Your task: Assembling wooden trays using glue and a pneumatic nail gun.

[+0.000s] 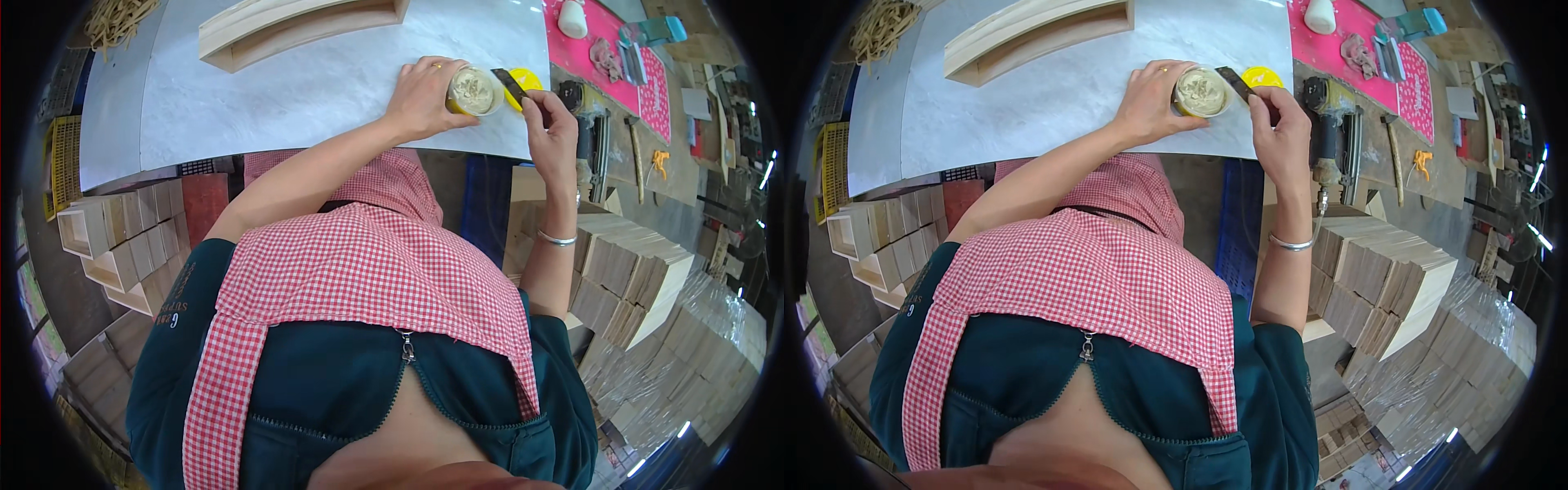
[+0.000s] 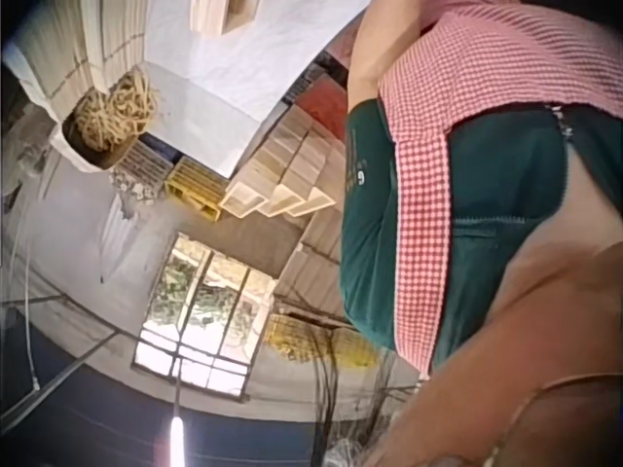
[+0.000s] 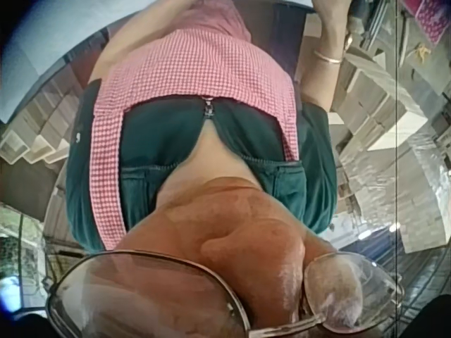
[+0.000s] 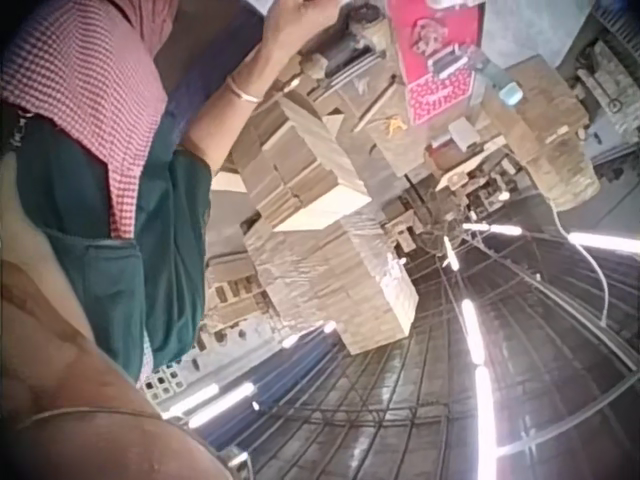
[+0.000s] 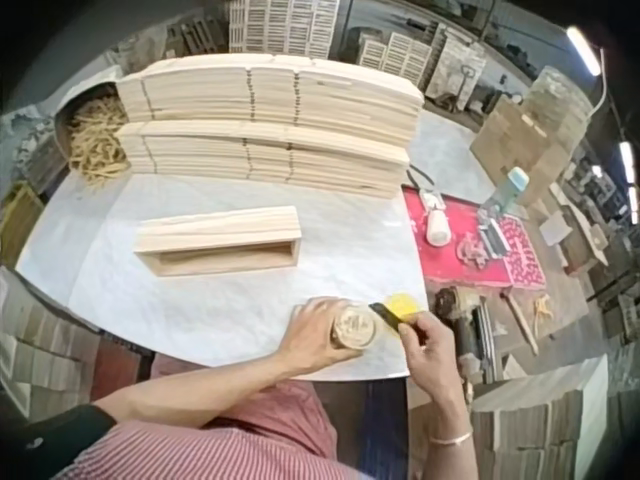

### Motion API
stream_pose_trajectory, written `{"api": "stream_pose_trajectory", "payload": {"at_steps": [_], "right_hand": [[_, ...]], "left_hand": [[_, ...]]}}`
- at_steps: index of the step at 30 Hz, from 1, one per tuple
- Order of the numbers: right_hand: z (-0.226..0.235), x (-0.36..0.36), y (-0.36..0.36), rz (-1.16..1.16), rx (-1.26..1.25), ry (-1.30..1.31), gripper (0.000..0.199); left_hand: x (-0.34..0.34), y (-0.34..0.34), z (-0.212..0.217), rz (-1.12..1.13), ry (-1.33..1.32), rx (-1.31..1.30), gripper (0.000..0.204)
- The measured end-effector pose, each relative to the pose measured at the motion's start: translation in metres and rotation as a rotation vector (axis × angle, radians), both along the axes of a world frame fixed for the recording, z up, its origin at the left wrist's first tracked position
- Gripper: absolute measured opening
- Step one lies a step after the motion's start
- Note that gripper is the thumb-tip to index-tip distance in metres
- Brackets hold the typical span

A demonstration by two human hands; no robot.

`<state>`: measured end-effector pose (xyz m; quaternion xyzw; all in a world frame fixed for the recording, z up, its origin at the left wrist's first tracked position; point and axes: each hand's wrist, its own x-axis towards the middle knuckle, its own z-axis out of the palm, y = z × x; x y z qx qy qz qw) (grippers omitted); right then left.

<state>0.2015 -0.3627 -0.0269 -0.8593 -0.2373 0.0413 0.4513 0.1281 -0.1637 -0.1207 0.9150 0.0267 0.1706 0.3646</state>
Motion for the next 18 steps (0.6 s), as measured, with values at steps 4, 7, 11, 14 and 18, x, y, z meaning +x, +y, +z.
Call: {"api": "stream_pose_trajectory", "payload": {"at_steps": [4, 7, 11, 14, 18], "right_hand": [[0.005, -0.006, 0.01, 0.086, -0.039, -0.079, 0.009], [0.005, -0.004, 0.017, 0.131, -0.099, -0.16, 0.009], [0.0, -0.003, 0.022, 0.15, -0.098, -0.202, 0.009], [-0.004, -0.002, 0.023, 0.154, -0.078, -0.218, 0.008], [-0.009, -0.001, 0.022, 0.157, -0.073, -0.148, 0.009]], "left_hand": [[-0.001, 0.001, 0.003, -0.017, 0.023, -0.009, 0.085], [-0.001, 0.001, 0.003, -0.019, 0.015, -0.01, 0.084], [-0.001, 0.0, 0.005, -0.018, 0.01, -0.003, 0.084], [-0.002, 0.0, 0.005, -0.017, 0.007, 0.004, 0.084], [-0.001, -0.001, 0.005, 0.002, -0.009, 0.001, 0.079]]}}
